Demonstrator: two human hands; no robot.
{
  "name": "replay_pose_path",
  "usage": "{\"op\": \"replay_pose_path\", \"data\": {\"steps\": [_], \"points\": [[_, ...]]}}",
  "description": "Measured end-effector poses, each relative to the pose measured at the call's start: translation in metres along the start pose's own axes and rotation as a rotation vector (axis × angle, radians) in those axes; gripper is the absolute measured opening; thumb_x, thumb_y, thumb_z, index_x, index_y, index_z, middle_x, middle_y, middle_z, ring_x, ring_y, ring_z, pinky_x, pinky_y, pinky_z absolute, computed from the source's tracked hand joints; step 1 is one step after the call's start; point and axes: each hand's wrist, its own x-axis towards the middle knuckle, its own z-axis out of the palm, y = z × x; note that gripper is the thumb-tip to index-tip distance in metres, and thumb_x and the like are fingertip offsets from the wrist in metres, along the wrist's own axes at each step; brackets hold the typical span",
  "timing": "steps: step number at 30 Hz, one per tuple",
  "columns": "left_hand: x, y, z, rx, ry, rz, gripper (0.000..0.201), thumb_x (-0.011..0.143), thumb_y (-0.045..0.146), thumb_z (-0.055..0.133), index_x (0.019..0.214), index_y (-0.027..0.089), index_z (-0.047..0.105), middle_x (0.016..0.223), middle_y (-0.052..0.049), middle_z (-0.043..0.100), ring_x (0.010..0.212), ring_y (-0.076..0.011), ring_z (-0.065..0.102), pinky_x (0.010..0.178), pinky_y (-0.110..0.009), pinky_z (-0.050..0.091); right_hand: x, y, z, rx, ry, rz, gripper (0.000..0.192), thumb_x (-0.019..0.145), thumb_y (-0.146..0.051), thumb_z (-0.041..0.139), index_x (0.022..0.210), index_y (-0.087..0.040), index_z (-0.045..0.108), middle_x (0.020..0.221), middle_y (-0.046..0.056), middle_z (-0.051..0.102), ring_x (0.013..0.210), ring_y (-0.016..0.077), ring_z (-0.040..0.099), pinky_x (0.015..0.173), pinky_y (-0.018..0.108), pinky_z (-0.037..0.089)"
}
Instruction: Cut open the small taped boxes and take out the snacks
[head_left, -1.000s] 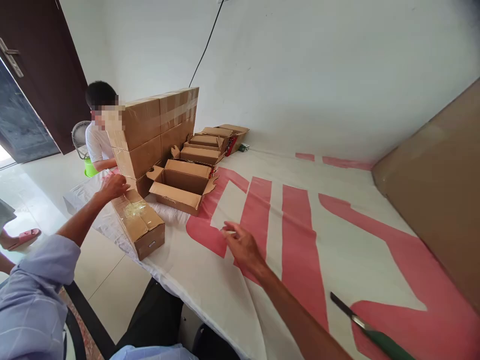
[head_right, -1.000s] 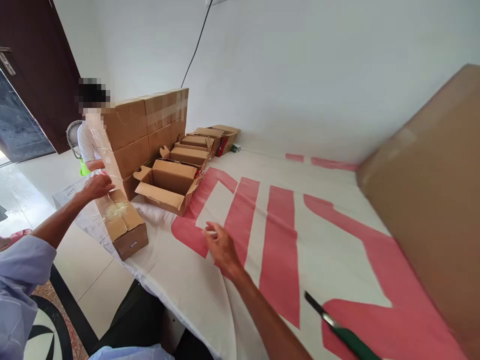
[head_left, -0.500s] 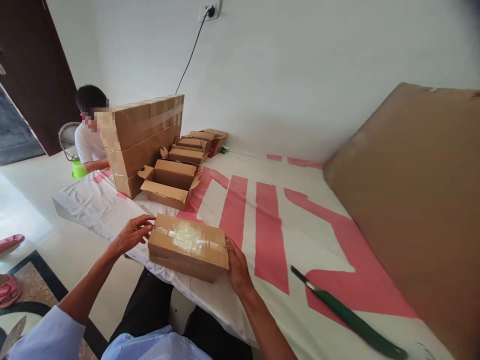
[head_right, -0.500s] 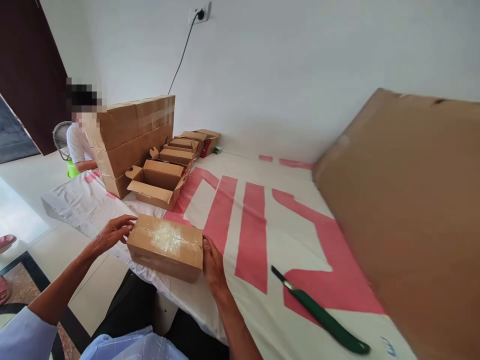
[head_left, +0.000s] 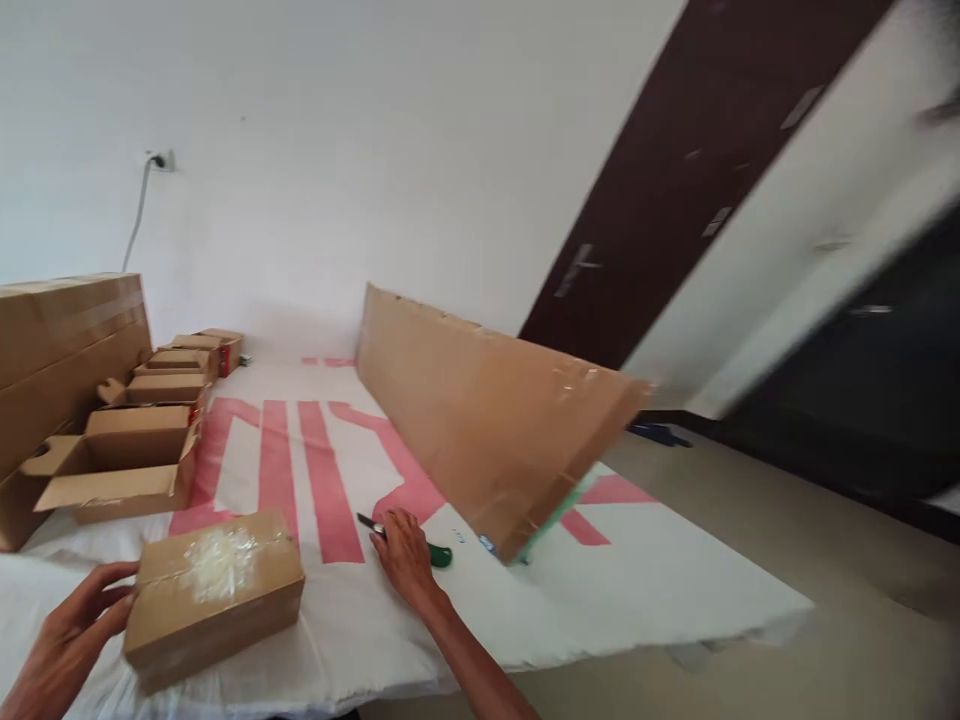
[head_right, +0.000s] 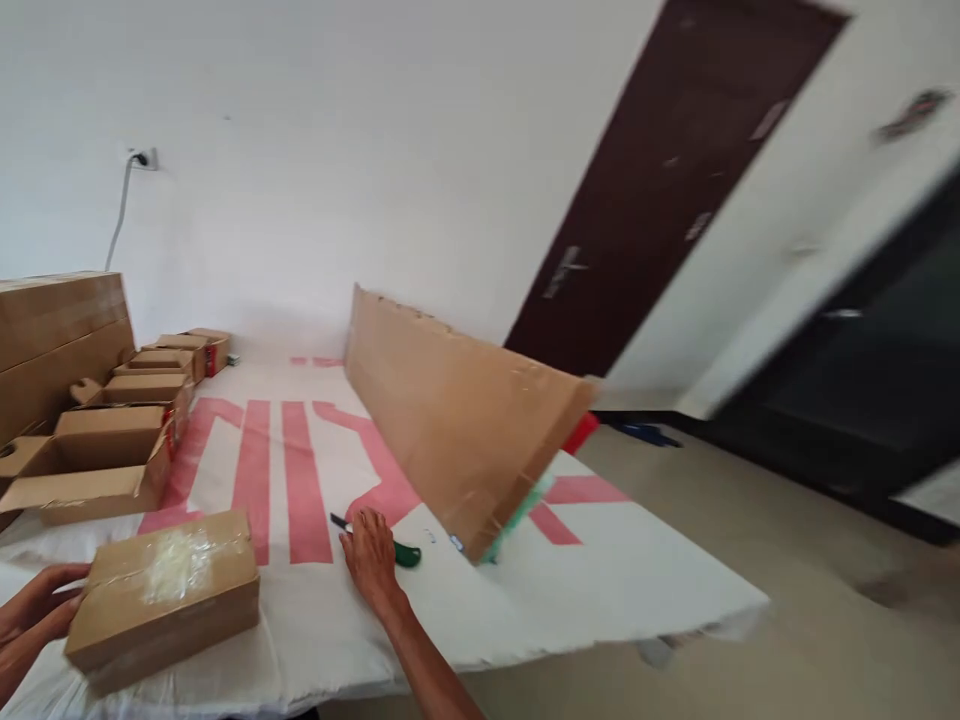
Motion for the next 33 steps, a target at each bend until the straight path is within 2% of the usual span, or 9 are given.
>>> {"op": "replay_pose_path", "data": {"steps": [3,6,10,12,16,22,26,30,33], "points": [[0.003,0.001,0.0,0.006,0.007,-0.015,0.05,0.066,0.069,0.082,0.1,0.033,0.076,0.097,-0.004,0.083,0.098,-0.0395,0.078,0.08,-0.046,0.067,0.002,0.019,-0.012,-0.041,-0.033,0.058,0.011,0.087,-0.018,0.067,0.094,-0.026,0.07,0.11,0.009,0.075,0.109,0.031,0.068,0.091,0.04,0.053],[-0.012,0.018,0.006,-0.018,-0.046,-0.012,0.051,0.072,0.065,0.08,0.105,0.026,0.075,0.097,-0.008,0.083,0.101,-0.0376,0.077,0.083,-0.043,0.065,-0.012,0.024,-0.015,-0.042,-0.111,0.066,0.009,0.089,-0.019,0.061,0.091,-0.024,0.067,0.11,0.012,0.074,0.109,0.0318,0.067,0.09,0.041,0.051],[-0.019,0.021,0.016,-0.11,-0.064,-0.013,0.041,0.077,0.051,0.077,0.103,0.019,0.072,0.107,-0.01,0.08,0.097,-0.0296,0.075,0.078,-0.035,0.06,-0.021,0.03,-0.004,-0.01,-0.179,0.078,0.024,0.097,-0.03,0.042,0.099,-0.02,0.064,0.113,0.02,0.068,0.112,0.0381,0.064,0.091,0.05,0.049],[-0.019,0.014,0.017,-0.134,-0.069,-0.016,0.035,0.079,0.045,0.076,0.102,0.019,0.071,0.109,-0.009,0.078,0.095,-0.0258,0.073,0.077,-0.032,0.057,-0.023,0.025,0.001,0.165,-0.101,0.124,0.033,0.097,-0.043,0.039,0.104,-0.02,0.062,0.111,0.018,0.068,0.108,0.036,0.065,0.088,0.049,0.051],[-0.021,0.008,0.017,-0.176,-0.095,0.002,0.023,0.079,0.034,0.075,0.096,0.018,0.072,0.12,-0.009,0.074,0.097,-0.0228,0.071,0.082,-0.032,0.055,-0.036,-0.016,-0.012,0.69,-0.072,0.195,0.05,0.094,-0.067,0.045,0.108,-0.021,0.061,0.096,0.009,0.069,0.081,0.0254,0.066,0.076,0.042,0.056],[-0.022,0.011,0.016,-0.102,-0.144,0.058,0.015,0.082,0.026,0.07,0.091,0.019,0.08,0.13,-0.011,0.071,0.128,-0.0295,0.062,0.109,-0.041,0.049,-0.047,-0.103,-0.059,1.21,-0.429,0.244,0.059,0.082,-0.079,0.068,0.091,-0.021,0.064,0.087,0.006,0.069,0.065,0.0176,0.062,0.054,0.031,0.054],[-0.021,0.012,0.011,-0.085,-0.207,0.039,0.022,0.082,0.031,0.077,0.101,0.019,0.081,0.144,-0.013,0.063,0.123,-0.0286,0.064,0.107,-0.043,0.052,-0.041,-0.127,-0.084,1.154,-0.617,0.116,0.057,0.077,-0.074,0.078,0.095,-0.022,0.065,0.083,0.002,0.063,0.064,0.0151,0.059,0.056,0.029,0.055],[-0.016,0.013,0.008,-0.089,-0.263,0.069,0.023,0.079,0.028,0.084,0.1,0.02,0.082,0.142,-0.011,0.065,0.126,-0.0289,0.063,0.109,-0.042,0.051,-0.029,-0.135,-0.11,0.904,-0.75,-0.081,0.054,0.093,-0.076,0.058,0.083,-0.022,0.058,0.078,0.0,0.06,0.06,0.0127,0.056,0.057,0.029,0.051],[-0.013,0.01,0.011,-0.156,-0.293,0.083,0.026,0.076,0.019,0.083,0.102,0.022,0.083,0.142,-0.009,0.066,0.13,-0.0292,0.061,0.115,-0.043,0.047,-0.021,-0.146,-0.13,0.713,-0.83,-0.182,0.047,0.096,-0.069,0.055,0.089,-0.023,0.059,0.078,-0.001,0.059,0.064,0.0139,0.057,0.058,0.028,0.048]]}}
